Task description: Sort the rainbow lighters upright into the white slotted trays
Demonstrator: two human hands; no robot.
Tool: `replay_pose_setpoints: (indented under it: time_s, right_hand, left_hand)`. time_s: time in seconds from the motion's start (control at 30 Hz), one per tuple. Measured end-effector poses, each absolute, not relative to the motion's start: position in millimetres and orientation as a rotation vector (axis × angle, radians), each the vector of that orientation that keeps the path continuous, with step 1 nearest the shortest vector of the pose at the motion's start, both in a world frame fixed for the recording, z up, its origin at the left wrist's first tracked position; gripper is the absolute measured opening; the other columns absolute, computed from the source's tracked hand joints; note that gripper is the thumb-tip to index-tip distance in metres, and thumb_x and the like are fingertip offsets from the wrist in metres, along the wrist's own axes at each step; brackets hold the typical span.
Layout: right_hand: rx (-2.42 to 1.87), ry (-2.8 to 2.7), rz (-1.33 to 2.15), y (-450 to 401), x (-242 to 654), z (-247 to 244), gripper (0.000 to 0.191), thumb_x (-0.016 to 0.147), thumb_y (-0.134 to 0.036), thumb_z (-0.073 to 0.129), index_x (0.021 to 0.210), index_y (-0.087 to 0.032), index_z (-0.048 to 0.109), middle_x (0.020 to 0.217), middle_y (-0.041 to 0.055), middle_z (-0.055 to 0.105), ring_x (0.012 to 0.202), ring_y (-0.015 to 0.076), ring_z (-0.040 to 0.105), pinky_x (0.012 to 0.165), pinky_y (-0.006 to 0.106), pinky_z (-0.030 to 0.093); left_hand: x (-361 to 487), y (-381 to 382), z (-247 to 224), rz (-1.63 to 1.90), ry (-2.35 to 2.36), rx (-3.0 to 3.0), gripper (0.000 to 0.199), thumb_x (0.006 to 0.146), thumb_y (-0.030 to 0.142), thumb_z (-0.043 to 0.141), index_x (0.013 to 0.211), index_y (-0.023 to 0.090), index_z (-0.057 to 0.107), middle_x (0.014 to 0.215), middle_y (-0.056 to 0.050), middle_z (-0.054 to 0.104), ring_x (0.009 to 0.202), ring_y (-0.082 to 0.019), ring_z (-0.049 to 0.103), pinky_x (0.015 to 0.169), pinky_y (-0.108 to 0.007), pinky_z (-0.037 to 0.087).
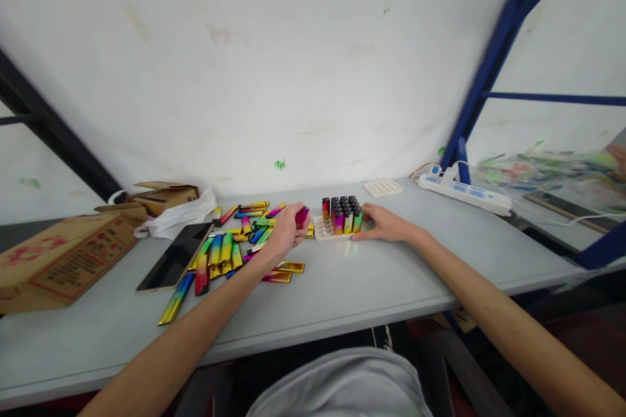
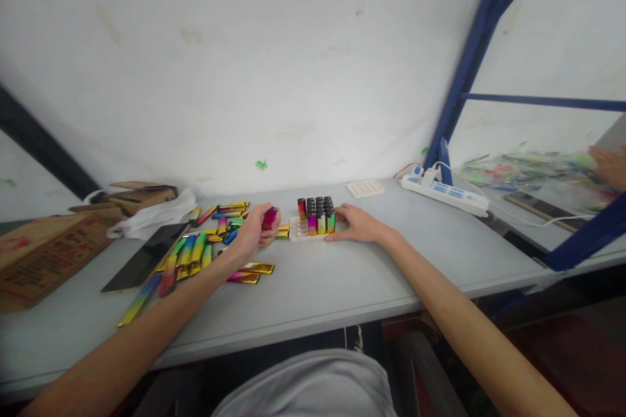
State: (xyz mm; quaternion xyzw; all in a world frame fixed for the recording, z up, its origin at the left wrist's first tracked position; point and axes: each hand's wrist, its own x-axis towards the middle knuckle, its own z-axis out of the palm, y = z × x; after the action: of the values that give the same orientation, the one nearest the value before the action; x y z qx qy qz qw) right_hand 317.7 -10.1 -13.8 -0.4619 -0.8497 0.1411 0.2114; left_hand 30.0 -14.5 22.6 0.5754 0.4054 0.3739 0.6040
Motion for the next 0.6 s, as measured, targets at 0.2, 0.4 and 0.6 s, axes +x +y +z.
replay_pose_setpoints:
  time_s: [0.2, 0.4, 0.6]
  right_hand:
    - [-1.296, -2.370, 0.375, -10.0, 317.4, -13.6, 0.060, 0.078, -0.066, 0.077, 0.108, -0.015, 0.068, 0.096, 0.0080, 0.062, 0.085, 0.0247, 0.059, 0.075, 0.034, 0.047]
    - [-1.296, -2.336, 0.413, -10.9, 317.0, -13.5, 0.063, 0.077, -0.065, 0.079, 0.113, -0.015, 0.067, 0.099, 0.0089, 0.064, 0.086, 0.0250, 0.060, 0.077, 0.034, 0.048]
    - [-1.277, -2.352, 0.377, -10.4, 316.9, -14.0, 0.060, 0.078, -0.064, 0.079, 0.112, -0.015, 0.069, 0.096, 0.0084, 0.064, 0.084, 0.0238, 0.058, 0.076, 0.033, 0.047]
  left_hand:
    - [31.1, -14.4, 21.4, 0.921, 0.833, 1.388, 0.039, 0.087, 0.062, 0.053, 0.084, 0.025, 0.041, 0.051, 0.010, 0.042, 0.035, -0.008, 0.028, 0.035, -0.019, 0.026]
    - [32.4, -5.5, 15.0, 1.020, 0.818, 1.725, 0.032, 0.092, 0.051, 0.060, 0.095, 0.020, 0.053, 0.073, 0.003, 0.059, 0.061, -0.011, 0.057, 0.060, -0.024, 0.050]
    - [36.4, 6.5, 11.8, 1.116, 0.875, 1.901, 0.036, 0.090, 0.053, 0.064, 0.098, 0.017, 0.064, 0.093, -0.005, 0.070, 0.088, -0.019, 0.066, 0.078, -0.031, 0.056]
